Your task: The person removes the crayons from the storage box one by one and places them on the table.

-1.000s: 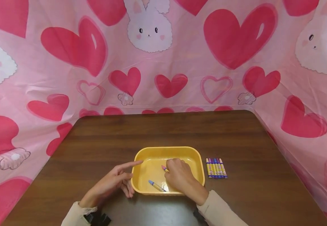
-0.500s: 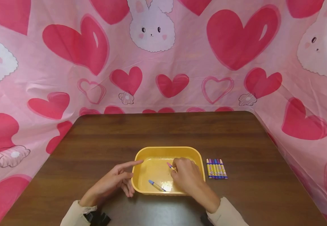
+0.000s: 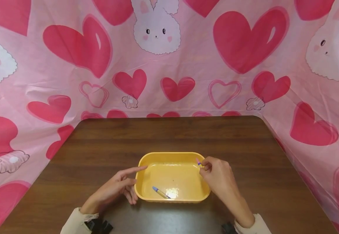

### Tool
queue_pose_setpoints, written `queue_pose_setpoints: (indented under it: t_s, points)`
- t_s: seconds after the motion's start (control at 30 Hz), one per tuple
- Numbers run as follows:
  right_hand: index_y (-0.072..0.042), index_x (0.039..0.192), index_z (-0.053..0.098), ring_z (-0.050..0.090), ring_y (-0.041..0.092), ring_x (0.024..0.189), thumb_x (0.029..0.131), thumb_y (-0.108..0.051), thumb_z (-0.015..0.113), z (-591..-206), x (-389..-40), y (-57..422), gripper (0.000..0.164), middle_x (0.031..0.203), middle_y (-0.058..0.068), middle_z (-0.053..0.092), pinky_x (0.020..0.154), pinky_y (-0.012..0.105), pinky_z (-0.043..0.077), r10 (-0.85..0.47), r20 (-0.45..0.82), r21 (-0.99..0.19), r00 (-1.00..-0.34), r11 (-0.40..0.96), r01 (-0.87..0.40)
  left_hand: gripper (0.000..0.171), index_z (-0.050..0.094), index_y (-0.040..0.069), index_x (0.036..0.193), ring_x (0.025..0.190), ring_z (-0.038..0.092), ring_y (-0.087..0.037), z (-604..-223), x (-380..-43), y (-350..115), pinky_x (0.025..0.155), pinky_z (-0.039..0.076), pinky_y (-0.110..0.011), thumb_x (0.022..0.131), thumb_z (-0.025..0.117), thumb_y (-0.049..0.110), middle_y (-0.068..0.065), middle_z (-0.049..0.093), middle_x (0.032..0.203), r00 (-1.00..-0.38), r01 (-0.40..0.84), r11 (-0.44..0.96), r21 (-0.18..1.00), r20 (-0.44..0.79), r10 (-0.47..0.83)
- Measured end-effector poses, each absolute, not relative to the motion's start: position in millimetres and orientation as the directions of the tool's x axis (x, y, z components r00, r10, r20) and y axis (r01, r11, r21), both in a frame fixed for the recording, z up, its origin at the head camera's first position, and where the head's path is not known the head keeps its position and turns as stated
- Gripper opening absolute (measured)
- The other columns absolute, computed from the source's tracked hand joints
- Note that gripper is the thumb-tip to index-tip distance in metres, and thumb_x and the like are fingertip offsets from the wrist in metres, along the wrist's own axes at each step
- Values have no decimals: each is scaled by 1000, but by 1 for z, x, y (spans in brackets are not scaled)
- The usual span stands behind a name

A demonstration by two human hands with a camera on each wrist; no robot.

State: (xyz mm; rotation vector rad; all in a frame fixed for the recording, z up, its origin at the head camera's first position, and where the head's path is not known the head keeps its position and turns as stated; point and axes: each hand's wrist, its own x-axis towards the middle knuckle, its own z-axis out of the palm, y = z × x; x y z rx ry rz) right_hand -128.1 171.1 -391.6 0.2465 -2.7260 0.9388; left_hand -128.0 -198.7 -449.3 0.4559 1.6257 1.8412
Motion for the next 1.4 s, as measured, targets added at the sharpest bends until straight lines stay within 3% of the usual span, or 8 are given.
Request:
queue_pose_setpoints:
  t_s: [0.23,0.47,0.97,1.4]
  points:
    - [-7,89,75,66,15,69,82,-12,76,-395,-133,218,8,76,-1,71,60,23,52,47,277,-616,-960,775,-140,53,30,8,156,68,73,-26,-451,-129,-197,62,62,-40,105,42,6,-19,74,83,-736,-231,-41,972,-147,661]
    - [-5,87,76,64,15,69,82,-16,78,-422,-145,245,12,75,3,73,59,28,48,141,240,-622,-961,782,-41,53,29,7,156,67,73,-26,-449,-128,-200,62,62,-41,105,42,6,-20,73,83,-740,-215,-38,976,-137,658]
    - [-2,86,74,55,16,64,87,-20,71,-441,-149,271,17,70,0,68,55,31,41,115,26,-597,-993,799,77,53,29,7,157,68,73,-26,-447,-129,-199,64,62,-41,105,42,7,-21,73,85,-735,-219,-13,976,-157,660]
    - [-5,84,73,59,27,75,84,-21,71,-437,-149,272,17,78,7,69,61,36,45,108,-39,-562,-993,819,111,54,29,7,156,69,74,-27,-448,-130,-200,64,61,-43,105,45,9,-22,73,85,-736,-213,-13,977,-151,660]
